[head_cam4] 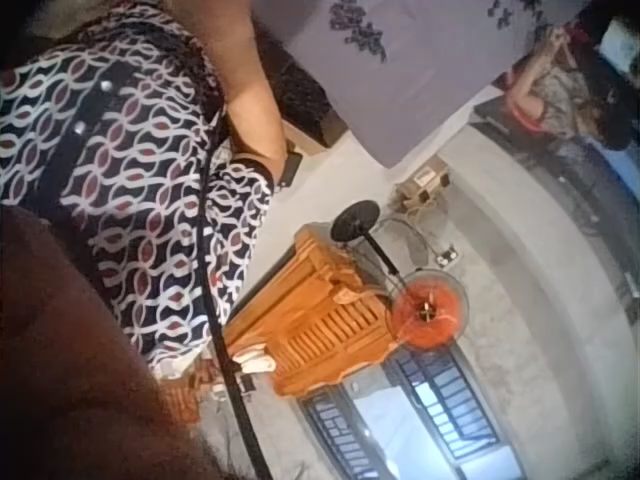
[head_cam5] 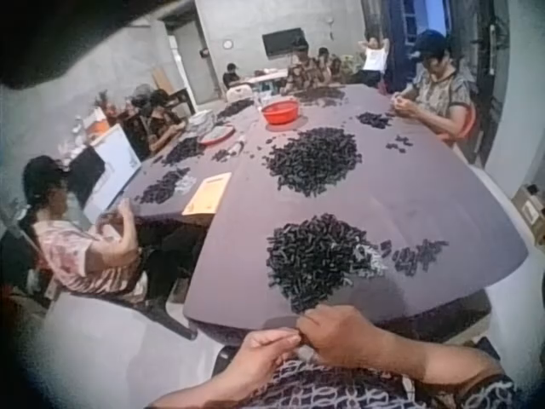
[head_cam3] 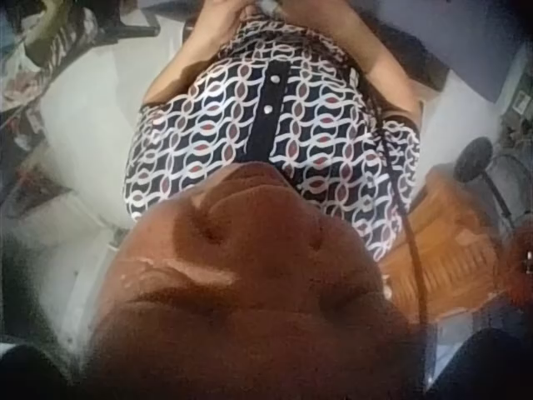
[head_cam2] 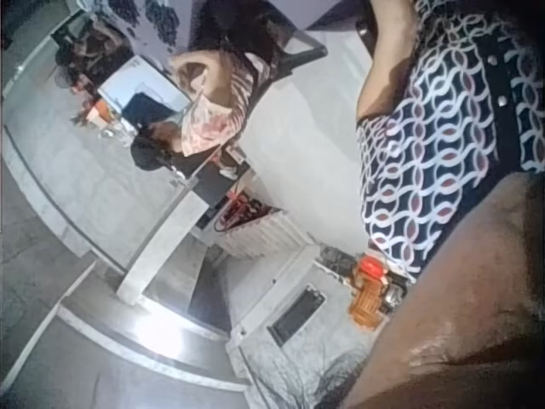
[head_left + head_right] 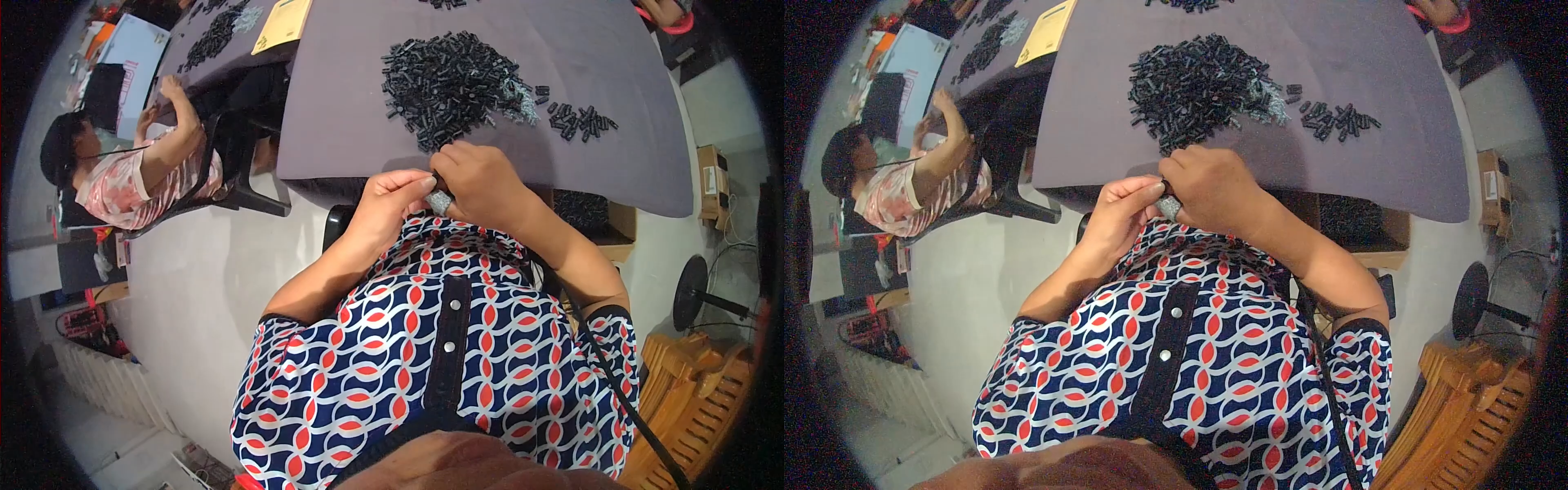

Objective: Sorting and inspecting small black plastic components on a workbench.

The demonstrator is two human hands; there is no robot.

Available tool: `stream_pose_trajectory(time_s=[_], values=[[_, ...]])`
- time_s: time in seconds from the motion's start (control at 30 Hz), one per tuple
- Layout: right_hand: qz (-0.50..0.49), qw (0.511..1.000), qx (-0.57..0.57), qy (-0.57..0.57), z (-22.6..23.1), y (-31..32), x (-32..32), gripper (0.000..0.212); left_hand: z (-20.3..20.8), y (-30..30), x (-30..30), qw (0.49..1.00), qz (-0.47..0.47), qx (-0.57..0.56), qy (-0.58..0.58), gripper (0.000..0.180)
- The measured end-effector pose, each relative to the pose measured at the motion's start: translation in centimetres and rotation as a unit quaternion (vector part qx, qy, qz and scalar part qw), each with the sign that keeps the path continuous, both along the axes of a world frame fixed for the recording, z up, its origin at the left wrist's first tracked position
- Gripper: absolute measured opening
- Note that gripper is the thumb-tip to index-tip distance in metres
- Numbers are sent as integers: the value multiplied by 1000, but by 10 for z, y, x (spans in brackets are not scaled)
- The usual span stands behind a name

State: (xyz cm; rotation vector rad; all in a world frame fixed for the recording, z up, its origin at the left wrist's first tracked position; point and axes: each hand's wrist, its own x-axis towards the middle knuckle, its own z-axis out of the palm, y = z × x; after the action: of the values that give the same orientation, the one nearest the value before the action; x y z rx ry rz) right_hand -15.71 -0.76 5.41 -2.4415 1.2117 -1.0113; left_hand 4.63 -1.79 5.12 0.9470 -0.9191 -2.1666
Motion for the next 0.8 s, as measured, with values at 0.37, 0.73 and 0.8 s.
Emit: stream_pose_trajectory(time_s=[0.37,0.73,0.8], values=[[-27,998,35,54,-26,9,2,28,-23,6,-14,998,58,18,-4,17],[-325,939,86,77,-23,6,-115,27,-29,-44,8,754,64,-538,-371,21],[-372,917,100,105,-29,5,-146,31,-36,-57,6,742,76,-548,-379,26]])
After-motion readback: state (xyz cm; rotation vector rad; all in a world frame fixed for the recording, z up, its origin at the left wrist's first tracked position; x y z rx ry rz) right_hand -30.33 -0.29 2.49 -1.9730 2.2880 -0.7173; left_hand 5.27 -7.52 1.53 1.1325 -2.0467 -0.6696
